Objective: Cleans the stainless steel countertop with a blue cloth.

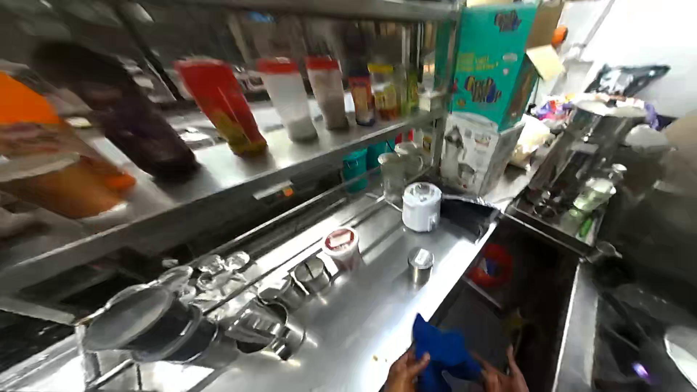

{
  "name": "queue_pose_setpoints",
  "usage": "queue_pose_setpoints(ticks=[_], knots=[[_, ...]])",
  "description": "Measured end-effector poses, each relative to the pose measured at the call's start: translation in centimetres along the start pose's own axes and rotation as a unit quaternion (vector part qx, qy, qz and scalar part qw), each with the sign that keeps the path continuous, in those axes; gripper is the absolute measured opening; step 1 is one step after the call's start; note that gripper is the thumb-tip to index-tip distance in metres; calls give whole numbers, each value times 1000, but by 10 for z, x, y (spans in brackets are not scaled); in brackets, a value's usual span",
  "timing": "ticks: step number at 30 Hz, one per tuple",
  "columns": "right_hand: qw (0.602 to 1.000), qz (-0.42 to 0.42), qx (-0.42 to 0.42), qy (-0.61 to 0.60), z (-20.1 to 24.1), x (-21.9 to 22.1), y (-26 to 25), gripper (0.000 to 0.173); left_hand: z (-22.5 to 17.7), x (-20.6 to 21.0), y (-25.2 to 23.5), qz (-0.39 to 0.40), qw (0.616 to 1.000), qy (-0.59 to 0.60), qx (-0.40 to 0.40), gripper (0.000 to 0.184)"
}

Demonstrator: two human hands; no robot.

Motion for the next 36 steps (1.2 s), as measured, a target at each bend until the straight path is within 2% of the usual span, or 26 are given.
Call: queue_pose_setpoints(ticks=[1,2,4,5,6,8,10,13,16,18,19,21,22,26,27,28,29,30,31,32,33,34,36], knots=[[1000,4,-24,0,5,5,-3,111,-1,-2,-3,-9,1000,27,-5,27],[998,7,-61,-11,16,14,-5,106,-4,-4,-5,-15,998,54,-6,24],[991,35,-131,-26,31,30,-8,86,-8,-7,0,-14,996,83,-9,22],[988,32,-152,-1,29,37,-9,73,-9,-8,4,-6,997,81,-9,22],[986,24,-158,50,23,42,-8,68,-8,-10,6,5,998,69,-7,23],[975,9,-149,165,16,52,-5,89,-7,-15,5,30,999,26,5,28],[949,-21,-187,254,21,64,3,98,-6,-23,3,29,999,-25,38,26],[866,-82,-258,420,34,68,16,92,-7,-33,6,-10,990,-105,97,18],[749,-152,-209,610,31,53,26,69,-2,-35,15,-33,976,-165,138,20],[697,-181,-198,665,44,54,29,54,-4,-27,15,-46,960,-206,186,23],[689,-183,-207,670,57,59,30,51,-9,-20,12,-43,950,-228,209,29],[702,-175,-242,646,93,75,29,48,-26,0,1,-32,930,-274,245,47],[712,-162,-265,630,115,86,26,46,-39,14,-9,-31,919,-287,269,50],[718,-100,-368,583,227,131,-24,38,-103,80,-86,-28,881,-296,369,40],[694,-96,-403,589,252,137,-48,37,-119,92,-110,-51,859,-322,394,36],[644,-119,-441,614,272,140,-75,39,-135,101,-132,-88,826,-357,427,34],[565,-159,-464,663,290,141,-100,44,-150,108,-150,-131,792,-385,455,35],[490,-193,-468,710,306,140,-125,52,-165,113,-166,-172,759,-414,472,39],[445,-207,-478,729,319,137,-150,54,-176,115,-180,-203,731,-446,474,49],[432,-203,-490,730,324,133,-172,52,-182,114,-192,-217,712,-486,458,64],[438,-185,-496,727,322,128,-192,49,-182,112,-202,-214,699,-534,425,86],[446,-152,-495,730,314,120,-215,48,-174,111,-213,-205,692,-578,381,107],[432,-66,-481,760,285,91,-262,53,-140,111,-227,-193,689,-631,301,137]])
Point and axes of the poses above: each hand's wrist, its own y-axis away from the middle knuckle, its own x-axis out of the palm, z = x × y, the point moved 1 cm from there along -y, towards the middle knuckle, and after that the axes turned 9 degrees about -z, right-handed, at the moved point
